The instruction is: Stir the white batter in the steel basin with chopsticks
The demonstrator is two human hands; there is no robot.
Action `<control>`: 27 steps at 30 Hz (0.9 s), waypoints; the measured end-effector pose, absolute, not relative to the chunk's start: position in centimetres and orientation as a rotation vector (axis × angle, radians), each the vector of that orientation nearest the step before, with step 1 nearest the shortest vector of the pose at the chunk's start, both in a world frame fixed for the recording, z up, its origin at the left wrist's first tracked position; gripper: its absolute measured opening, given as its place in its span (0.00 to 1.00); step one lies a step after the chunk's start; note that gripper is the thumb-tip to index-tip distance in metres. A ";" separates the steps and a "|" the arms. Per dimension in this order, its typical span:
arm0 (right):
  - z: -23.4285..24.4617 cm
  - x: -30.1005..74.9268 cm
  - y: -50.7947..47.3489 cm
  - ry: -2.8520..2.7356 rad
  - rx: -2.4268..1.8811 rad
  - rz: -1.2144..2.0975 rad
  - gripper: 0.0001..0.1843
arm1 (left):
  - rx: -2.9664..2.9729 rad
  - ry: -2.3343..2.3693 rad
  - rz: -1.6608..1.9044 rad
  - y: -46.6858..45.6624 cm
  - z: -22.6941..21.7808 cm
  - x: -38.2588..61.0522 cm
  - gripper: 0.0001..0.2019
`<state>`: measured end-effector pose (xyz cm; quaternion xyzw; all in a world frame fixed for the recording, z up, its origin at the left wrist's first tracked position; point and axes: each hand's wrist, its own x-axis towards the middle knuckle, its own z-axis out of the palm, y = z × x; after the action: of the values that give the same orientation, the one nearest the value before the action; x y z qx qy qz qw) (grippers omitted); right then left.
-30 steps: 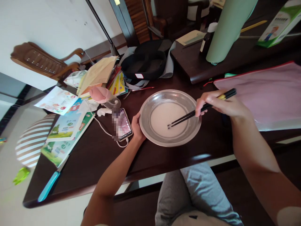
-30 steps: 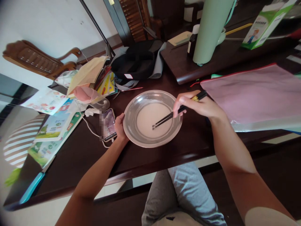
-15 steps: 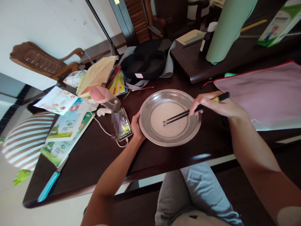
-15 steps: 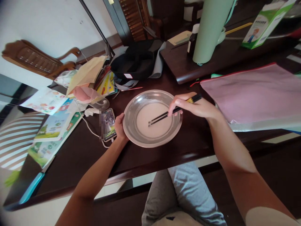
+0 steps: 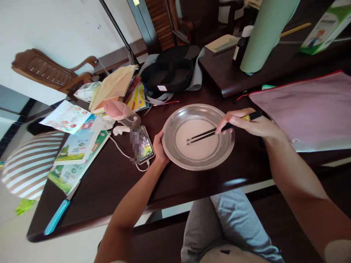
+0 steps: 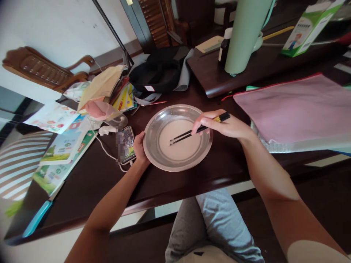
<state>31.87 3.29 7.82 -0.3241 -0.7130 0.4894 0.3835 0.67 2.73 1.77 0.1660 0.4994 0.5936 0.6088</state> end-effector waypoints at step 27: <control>7.7 31.8 3.4 -1.847 -0.793 1.231 0.27 | 0.373 1.174 1.361 2.6 2.0 0.6 0.13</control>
<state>31.83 3.43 7.68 -0.3111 -0.7240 0.4826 0.3823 0.58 2.62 2.02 0.1614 0.5081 0.5890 0.6073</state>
